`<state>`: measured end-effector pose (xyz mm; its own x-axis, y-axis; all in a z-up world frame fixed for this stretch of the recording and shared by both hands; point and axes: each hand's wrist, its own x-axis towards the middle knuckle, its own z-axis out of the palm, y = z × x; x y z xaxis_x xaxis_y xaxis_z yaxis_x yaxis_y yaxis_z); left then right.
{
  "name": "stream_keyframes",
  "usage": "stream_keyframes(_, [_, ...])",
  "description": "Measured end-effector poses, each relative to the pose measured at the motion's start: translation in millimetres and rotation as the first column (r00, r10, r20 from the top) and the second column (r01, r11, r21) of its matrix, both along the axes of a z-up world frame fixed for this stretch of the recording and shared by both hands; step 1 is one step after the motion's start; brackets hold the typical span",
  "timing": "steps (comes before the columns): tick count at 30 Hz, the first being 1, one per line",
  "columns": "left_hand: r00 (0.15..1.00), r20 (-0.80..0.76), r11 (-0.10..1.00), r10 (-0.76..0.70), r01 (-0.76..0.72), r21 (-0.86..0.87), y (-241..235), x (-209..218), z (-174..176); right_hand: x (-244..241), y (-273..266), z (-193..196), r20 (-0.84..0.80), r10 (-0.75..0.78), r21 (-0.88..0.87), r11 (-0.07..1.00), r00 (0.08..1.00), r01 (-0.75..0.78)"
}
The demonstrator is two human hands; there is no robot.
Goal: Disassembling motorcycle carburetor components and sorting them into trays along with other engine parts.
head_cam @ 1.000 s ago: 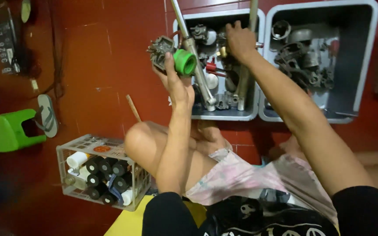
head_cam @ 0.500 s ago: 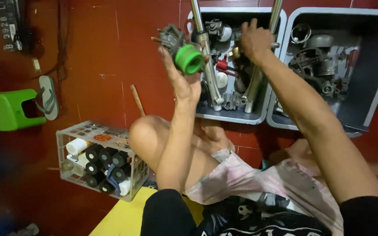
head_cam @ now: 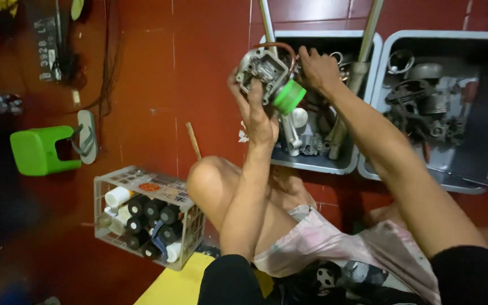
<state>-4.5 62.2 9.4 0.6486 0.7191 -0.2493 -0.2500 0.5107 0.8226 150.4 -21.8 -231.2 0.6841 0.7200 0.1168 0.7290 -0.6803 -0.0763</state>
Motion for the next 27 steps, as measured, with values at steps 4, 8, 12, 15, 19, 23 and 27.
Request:
stream_keyframes(4, [0.997, 0.031, 0.939, -0.076, 0.062, 0.338, -6, 2, -5, -2, -43, 107, -0.638, -0.054, 0.285, 0.910, 0.768, 0.301])
stream_keyframes(8, [0.969, -0.052, 0.791, -0.240, 0.227, 0.569, -21, 0, 11, 7, -124, 153, -0.891, 0.315, 0.452, 0.525, 0.329, 0.722])
stream_keyframes(12, [0.938, -0.047, 0.764, -0.344, 0.309, 0.567, -39, 4, 9, 9, -204, 237, -0.203, 0.523, 0.635, 0.714, 0.828, -0.295])
stream_keyframes(15, [0.906, -0.114, 0.709, -0.408, 0.393, 0.586, -57, 12, 8, -16, -224, 277, -0.788, 0.606, 0.496, 0.518, 0.110, 0.697])
stream_keyframes(19, [0.856, -0.110, 0.651, -0.506, 0.462, 0.602, -82, 17, 7, -37, -249, 281, -0.662, 0.745, 0.570, 0.430, 0.082, 0.700])
stream_keyframes(23, [0.840, -0.268, 0.495, -0.472, 0.505, 0.707, -97, 17, 13, -61, -247, 288, -0.656, 0.742, 0.557, 0.350, 0.140, 0.754])
stream_keyframes(27, [0.843, -0.269, 0.491, -0.466, 0.499, 0.714, -105, 26, 0, -58, -248, 292, -0.626, 0.752, 0.653, 0.359, 0.208, 0.667])
